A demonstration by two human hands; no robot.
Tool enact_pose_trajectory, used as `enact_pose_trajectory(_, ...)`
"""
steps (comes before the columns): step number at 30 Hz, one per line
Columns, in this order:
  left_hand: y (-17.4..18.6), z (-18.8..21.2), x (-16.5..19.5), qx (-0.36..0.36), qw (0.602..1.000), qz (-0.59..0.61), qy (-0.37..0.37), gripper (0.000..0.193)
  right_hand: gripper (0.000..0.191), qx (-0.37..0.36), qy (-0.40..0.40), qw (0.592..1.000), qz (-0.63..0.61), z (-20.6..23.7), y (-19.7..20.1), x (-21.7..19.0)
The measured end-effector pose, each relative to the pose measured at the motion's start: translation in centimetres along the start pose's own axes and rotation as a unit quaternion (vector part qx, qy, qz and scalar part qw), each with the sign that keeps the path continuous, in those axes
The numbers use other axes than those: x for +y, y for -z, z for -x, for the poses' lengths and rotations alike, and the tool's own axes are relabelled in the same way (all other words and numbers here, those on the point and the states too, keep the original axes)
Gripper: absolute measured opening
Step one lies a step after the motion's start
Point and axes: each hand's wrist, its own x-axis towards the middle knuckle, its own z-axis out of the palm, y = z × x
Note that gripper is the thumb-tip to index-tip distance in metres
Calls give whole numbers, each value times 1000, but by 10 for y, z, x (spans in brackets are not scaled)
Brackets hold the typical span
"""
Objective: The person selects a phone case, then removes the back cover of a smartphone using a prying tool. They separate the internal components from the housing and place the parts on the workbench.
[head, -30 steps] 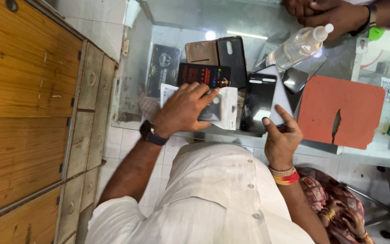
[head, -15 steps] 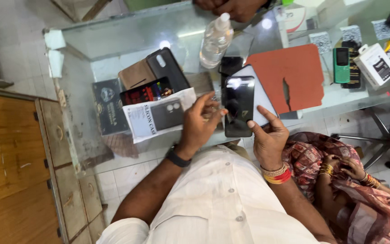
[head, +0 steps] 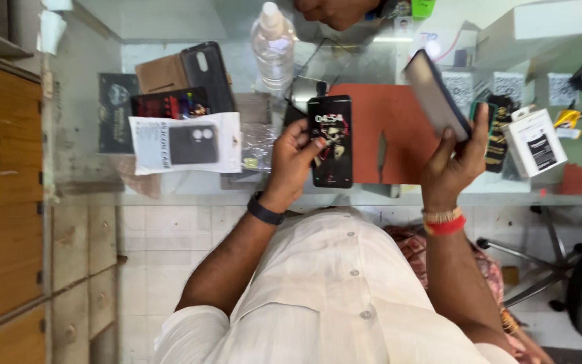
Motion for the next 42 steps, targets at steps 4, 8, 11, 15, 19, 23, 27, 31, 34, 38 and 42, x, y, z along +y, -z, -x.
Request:
enact_pose_trajectory(4,-26,3,-16,42,996,65,-31,29,21,-97,174,954,222,-38,16,41)
enact_pose_trajectory(8,-44,16,-23,49,996,64,-44,29,21,-181,217,922,266,-41,21,56)
enact_pose_trajectory(11,-52,24,-20,44,997,65,-25,27,24,-216,198,917,269,-43,24,58)
enact_pose_trajectory(15,-63,20,-15,21,998,62,16,21,36,-281,163,886,331,-61,30,54)
enact_pose_trajectory(19,-79,6,-16,-12,996,76,54,19,41,-259,216,858,387,-76,39,47)
enact_pose_trajectory(23,-88,2,-13,-57,994,68,59,17,41,-231,153,881,383,-77,39,34)
enact_pose_trajectory(27,-92,2,-3,-99,988,83,86,15,20,-126,126,912,369,-85,34,23)
enact_pose_trajectory(31,-107,1,17,-151,974,118,123,18,35,-43,123,916,379,-100,39,13)
enact_pose_trajectory(34,-126,-6,22,-213,947,139,197,28,39,-52,151,914,372,-94,35,4)
enact_pose_trajectory(38,-160,-32,8,-274,924,200,178,18,26,-36,151,908,390,-85,21,-2)
enact_pose_trajectory(42,-169,-52,5,-165,959,145,177,18,34,58,26,942,331,-99,32,4)
